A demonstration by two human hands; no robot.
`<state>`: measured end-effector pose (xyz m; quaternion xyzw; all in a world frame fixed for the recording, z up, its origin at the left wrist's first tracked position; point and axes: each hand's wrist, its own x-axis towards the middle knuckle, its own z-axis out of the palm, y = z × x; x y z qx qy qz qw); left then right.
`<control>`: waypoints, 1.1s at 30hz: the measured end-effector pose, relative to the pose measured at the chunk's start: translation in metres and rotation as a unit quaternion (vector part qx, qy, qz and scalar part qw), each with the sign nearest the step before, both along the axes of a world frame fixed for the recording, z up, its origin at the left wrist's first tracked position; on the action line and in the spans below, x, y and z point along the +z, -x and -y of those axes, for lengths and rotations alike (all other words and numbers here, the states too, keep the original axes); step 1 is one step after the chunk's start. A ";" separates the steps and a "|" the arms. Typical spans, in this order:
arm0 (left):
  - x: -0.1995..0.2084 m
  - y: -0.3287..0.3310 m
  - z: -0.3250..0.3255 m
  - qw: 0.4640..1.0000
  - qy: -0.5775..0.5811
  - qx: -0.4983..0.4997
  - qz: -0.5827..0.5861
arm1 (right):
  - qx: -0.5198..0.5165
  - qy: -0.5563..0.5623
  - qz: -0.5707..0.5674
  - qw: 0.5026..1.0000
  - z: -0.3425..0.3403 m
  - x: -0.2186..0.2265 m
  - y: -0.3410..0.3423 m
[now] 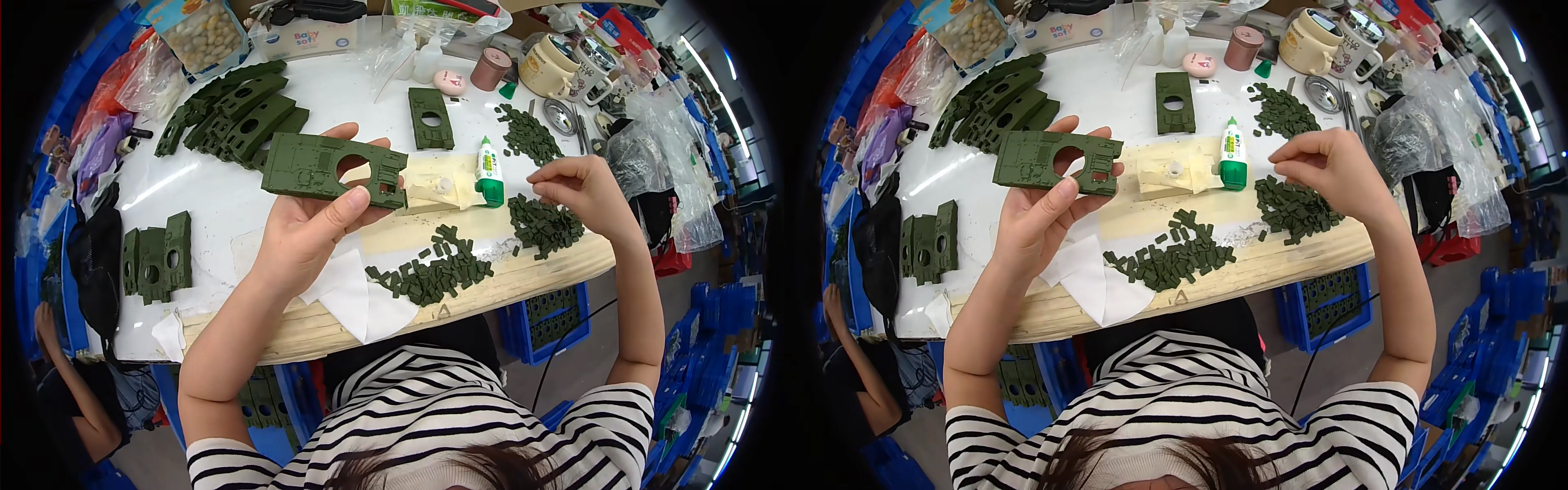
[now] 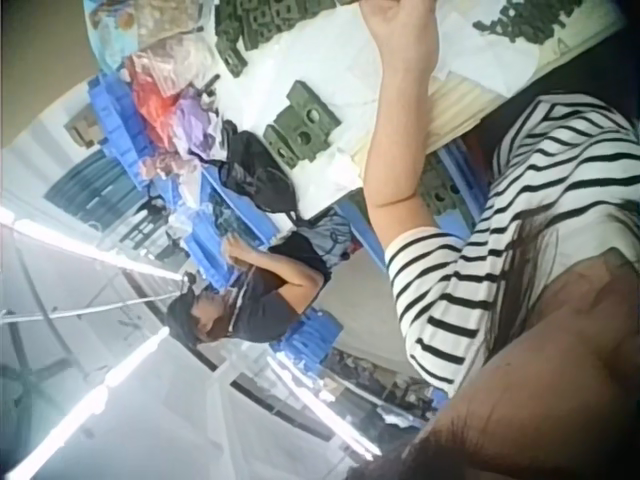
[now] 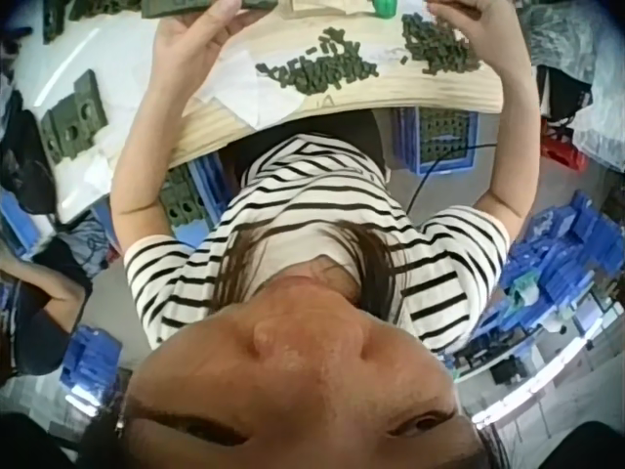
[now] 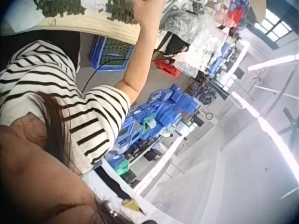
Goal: Assembling plastic toy tank bodies by applying glue and attaching small parts at a factory workstation.
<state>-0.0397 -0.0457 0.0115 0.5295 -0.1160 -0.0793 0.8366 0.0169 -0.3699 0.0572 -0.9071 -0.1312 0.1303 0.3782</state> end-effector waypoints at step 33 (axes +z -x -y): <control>0.005 -0.010 -0.013 0.996 0.023 0.016 -0.086 | 0.183 -0.263 0.081 0.944 -0.133 -0.011 -0.025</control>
